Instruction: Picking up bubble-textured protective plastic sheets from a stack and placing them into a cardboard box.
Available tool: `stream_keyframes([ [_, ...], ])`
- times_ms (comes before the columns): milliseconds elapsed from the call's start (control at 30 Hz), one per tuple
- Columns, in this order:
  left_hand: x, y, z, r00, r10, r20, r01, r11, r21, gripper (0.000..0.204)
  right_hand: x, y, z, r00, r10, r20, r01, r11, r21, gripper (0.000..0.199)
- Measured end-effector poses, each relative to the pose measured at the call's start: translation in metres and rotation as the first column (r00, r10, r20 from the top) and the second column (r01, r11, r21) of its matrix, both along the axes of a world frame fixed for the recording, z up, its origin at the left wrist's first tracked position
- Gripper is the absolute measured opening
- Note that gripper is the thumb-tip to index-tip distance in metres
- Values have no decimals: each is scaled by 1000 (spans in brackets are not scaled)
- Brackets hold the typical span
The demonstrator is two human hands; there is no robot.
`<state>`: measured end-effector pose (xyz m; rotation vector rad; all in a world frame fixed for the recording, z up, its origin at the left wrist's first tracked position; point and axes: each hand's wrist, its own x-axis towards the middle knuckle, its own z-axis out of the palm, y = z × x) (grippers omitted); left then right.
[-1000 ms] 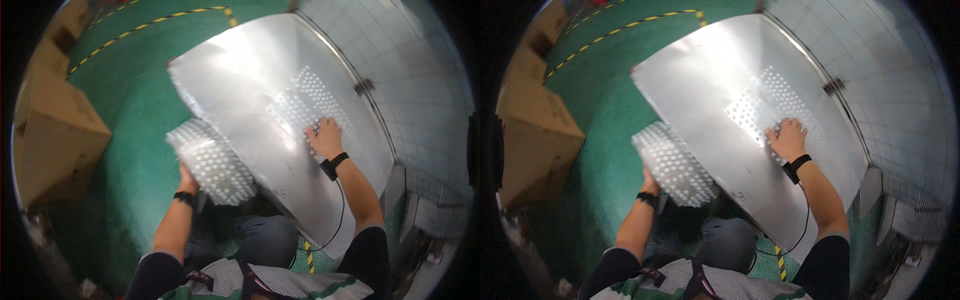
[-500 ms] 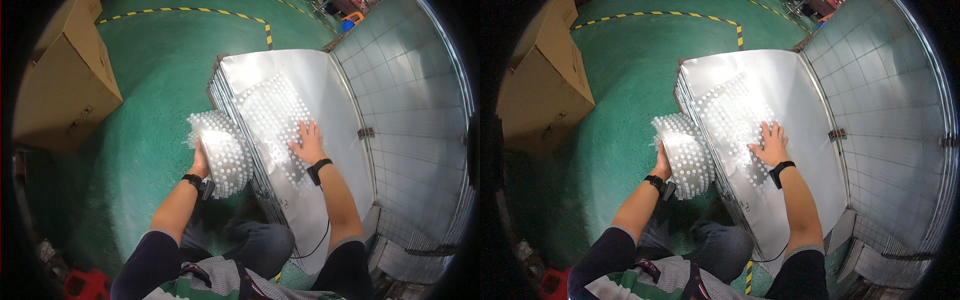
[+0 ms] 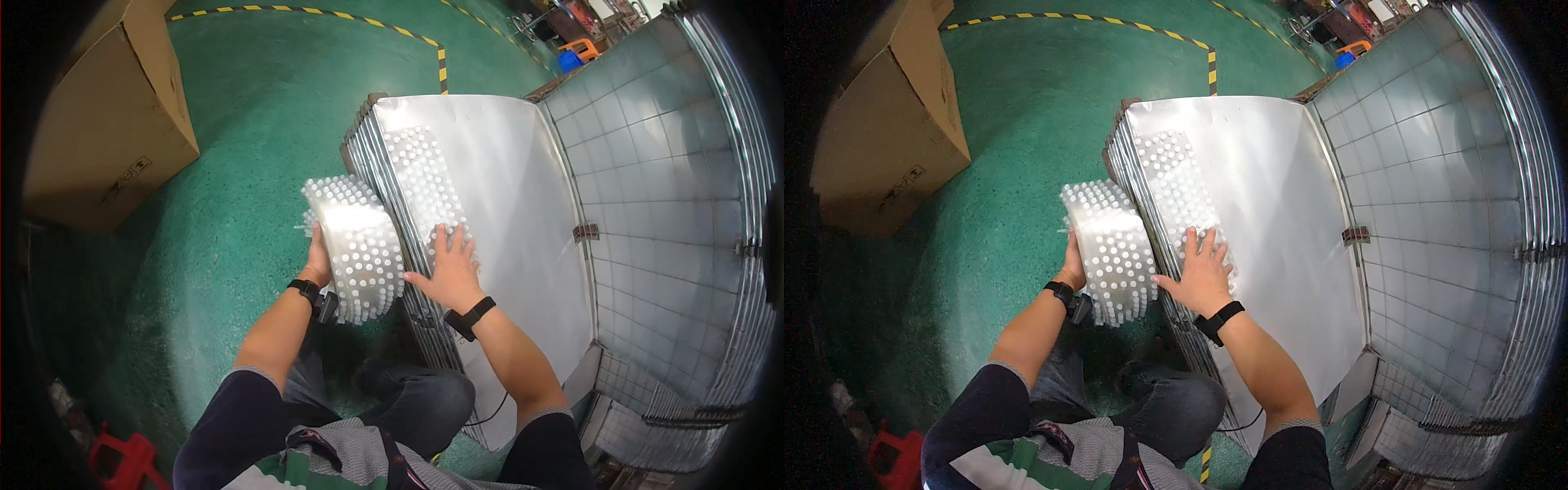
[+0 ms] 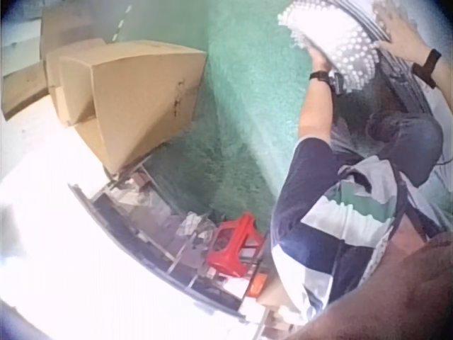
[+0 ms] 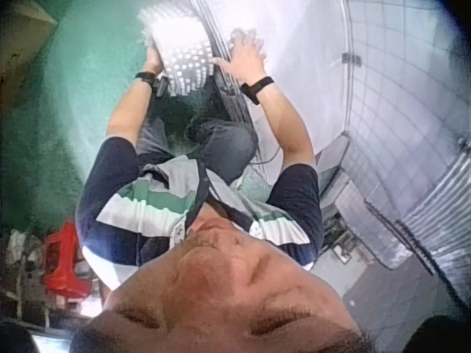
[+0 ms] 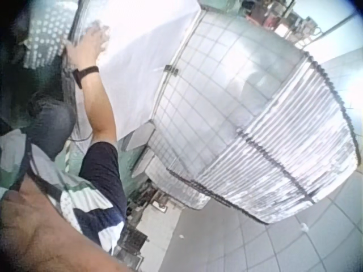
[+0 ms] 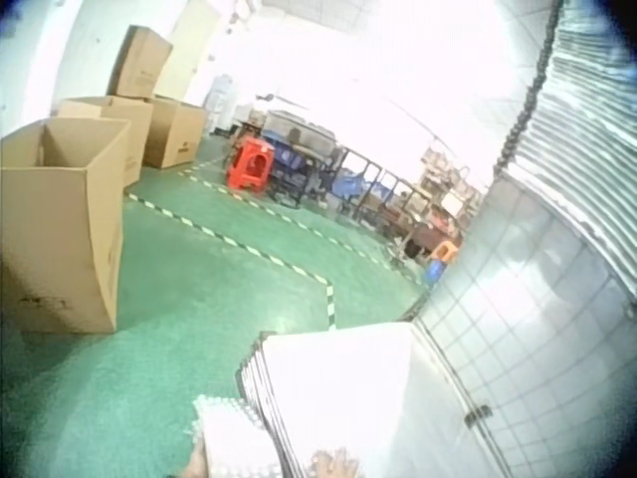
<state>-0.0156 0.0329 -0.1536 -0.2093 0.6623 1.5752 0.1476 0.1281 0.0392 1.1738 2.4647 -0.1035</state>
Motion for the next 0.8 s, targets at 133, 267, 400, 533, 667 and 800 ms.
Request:
stream_keyframes([
  [133, 7, 7, -6, 997, 27, -67, -32, 997, -72, 81, -1, -9, -34, 983, 170, -67, -169, 985, 30, 73],
  [267, 14, 16, -9, 994, 55, -91, -64, 993, -100, 77, -39, -63, -2, 969, 245, 31, -241, 966, -92, 66],
  [400, -1, 3, -34, 996, 89, 19, -90, 994, 61, 78, -12, -56, 22, 942, 248, -226, -290, 941, -174, 61],
  [533, -16, -11, -26, 987, 92, 130, -115, 978, 174, 80, 102, -36, 17, 892, 176, -417, -211, 977, -38, 60],
  [667, -5, 16, -21, 988, 69, -140, -76, 996, -46, 80, 206, -83, -13, 979, -6, -202, 1, 1000, -28, 68],
  [800, 9, 29, -18, 998, 39, 47, -40, 999, 25, 82, 248, -107, -34, 998, 33, 46, -35, 999, 30, 75],
])
